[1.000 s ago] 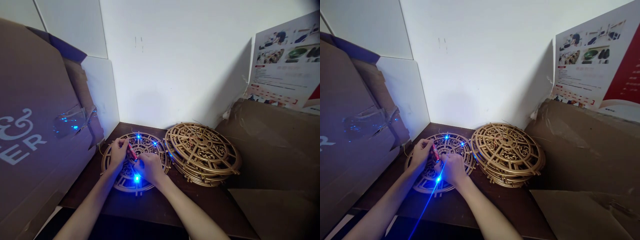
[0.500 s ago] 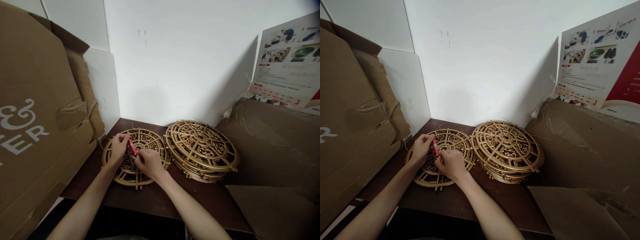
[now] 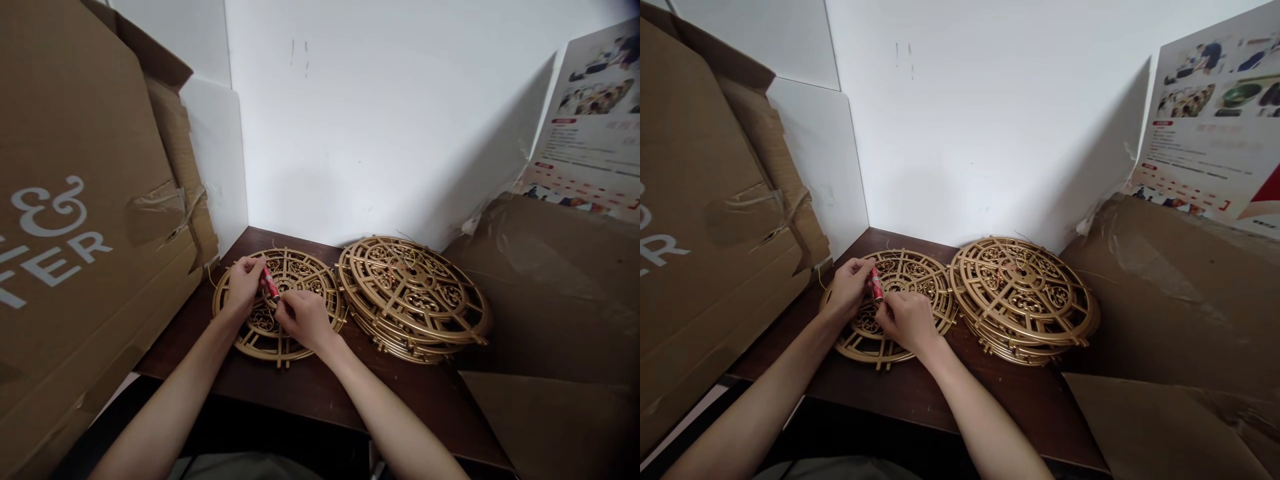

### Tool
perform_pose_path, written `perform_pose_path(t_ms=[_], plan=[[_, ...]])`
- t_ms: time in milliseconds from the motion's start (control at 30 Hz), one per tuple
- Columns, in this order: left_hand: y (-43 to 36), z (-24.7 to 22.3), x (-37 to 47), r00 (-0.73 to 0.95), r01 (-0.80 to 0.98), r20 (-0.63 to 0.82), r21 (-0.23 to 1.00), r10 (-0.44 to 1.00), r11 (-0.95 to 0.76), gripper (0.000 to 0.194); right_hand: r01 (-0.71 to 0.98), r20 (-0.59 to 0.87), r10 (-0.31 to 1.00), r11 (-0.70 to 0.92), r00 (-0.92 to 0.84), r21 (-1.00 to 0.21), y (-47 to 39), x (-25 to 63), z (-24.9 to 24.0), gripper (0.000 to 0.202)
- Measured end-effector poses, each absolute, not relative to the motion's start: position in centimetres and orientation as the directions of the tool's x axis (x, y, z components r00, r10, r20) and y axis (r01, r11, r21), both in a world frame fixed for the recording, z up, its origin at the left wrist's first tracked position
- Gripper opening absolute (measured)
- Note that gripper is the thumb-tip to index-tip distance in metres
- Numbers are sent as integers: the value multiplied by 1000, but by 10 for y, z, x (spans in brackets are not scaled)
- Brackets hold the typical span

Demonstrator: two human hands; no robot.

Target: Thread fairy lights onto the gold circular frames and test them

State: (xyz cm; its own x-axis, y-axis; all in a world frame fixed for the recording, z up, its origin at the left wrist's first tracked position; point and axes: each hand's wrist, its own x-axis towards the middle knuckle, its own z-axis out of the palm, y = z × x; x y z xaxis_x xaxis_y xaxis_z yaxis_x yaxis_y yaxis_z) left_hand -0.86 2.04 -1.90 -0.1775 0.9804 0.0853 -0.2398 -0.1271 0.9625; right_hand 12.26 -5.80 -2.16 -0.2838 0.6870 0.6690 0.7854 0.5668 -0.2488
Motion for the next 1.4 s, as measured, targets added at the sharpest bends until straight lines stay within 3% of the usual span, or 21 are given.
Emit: perform_pose_path(t_ms=[200, 433, 800, 933, 1133, 1300, 1400], plan=[[19, -16, -8, -167, -279, 61, 954, 984, -107, 33, 772, 689, 670, 582, -278, -255, -59, 121, -21, 23], [18, -15, -9, -157, -327, 54, 939, 986, -104, 31, 780, 691, 714, 495, -114, -383, -61, 118, -19, 22], [20, -16, -9, -188, -277, 48, 956, 981, -99, 27, 788, 629, 754, 499, -189, -362, -58, 121, -22, 20], [21, -20, -11, -196, -189, 81, 975, 977, -119, 25, 769, 546, 811, 482, -210, -420, -56, 124, -19, 23], [22, -19, -10, -202, -228, 42, 969, 978, -89, 27, 710, 482, 833, 513, -274, -483, -56, 125, -19, 26], [20, -17, -11, -143, -308, 61, 946, 988, -103, 30, 699, 623, 734, 595, -272, -396, -57, 125, -19, 27], [14, -13, -11, -49, -349, 66, 934, 997, -79, 32, 680, 757, 634, 625, -158, -382, -56, 129, -14, 23]])
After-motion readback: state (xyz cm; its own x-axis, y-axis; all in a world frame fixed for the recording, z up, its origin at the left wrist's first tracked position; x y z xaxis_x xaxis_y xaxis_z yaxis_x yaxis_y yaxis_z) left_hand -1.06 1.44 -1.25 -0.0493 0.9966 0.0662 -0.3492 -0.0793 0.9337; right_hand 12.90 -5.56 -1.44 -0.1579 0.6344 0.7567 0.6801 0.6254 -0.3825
